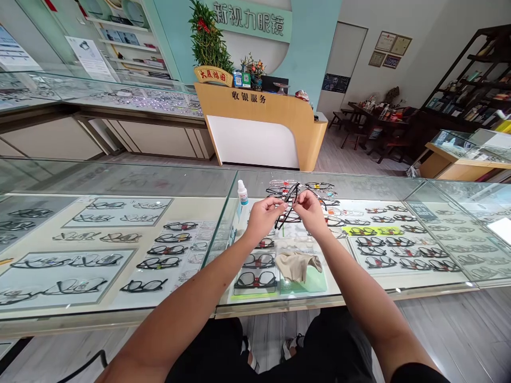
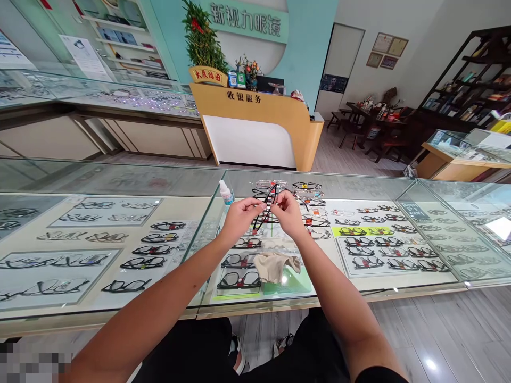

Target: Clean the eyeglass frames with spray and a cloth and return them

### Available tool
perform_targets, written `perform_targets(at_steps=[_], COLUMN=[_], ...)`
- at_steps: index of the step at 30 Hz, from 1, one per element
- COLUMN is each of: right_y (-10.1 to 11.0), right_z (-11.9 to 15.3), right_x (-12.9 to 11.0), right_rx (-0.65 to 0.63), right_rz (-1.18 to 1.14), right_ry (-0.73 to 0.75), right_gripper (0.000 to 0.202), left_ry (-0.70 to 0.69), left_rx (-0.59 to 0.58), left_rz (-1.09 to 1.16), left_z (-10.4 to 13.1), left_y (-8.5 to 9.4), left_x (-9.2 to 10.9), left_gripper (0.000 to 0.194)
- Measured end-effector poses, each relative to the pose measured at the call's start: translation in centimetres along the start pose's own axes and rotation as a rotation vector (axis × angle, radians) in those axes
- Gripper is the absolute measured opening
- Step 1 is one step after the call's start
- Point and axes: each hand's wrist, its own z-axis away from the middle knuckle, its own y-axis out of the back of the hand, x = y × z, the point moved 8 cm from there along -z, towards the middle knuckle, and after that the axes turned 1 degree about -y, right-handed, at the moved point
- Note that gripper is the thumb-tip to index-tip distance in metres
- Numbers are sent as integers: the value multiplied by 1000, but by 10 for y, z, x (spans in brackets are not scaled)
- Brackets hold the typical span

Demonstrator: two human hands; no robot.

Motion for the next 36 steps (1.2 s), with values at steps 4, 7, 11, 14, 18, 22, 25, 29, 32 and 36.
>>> perform_targets(at_steps=[4, 7, 11, 14, 18, 22, 25, 29, 32, 36], right_y=[-1, 1, 3, 6, 8, 9, 11, 19, 26, 33], right_z=[-1, -2, -5, -7, -7, -8, -8, -7, -7, -7], right_x=[2, 3, 6, 9, 11, 12, 12, 12, 12, 14], right_rx=[-12, -6, 4, 19, 43, 59, 81, 137, 183, 248], right_rz=[-17, -9, -34, -55, -71, -82, -88, -78, -55, -1], right_ry=[-9, -17, -26, -37, -49, -55, -61, -59, -62, -45], right_gripper=[35, 35, 36, 36, 36, 34, 32, 31, 32, 33], left_ry=[58, 82, 98, 111, 125, 143, 189, 208, 211, 234], left_rx=[11, 38, 85, 120, 155, 170, 193, 218, 227, 241], left_rz=[44, 81, 144, 202, 235, 242, 266, 325, 388, 452], left_z=[-1, -2, -5, -8, -8, -7, -7, -8, -10, -12], left_y=[1, 4, 12, 17, 21, 22, 24, 29, 33, 39], left_x=[-4, -5, -5, -4, -4, -6, -10, -9, -8, -9], left_gripper=[42, 43, 44, 46, 47, 47, 48, 48, 50, 49])
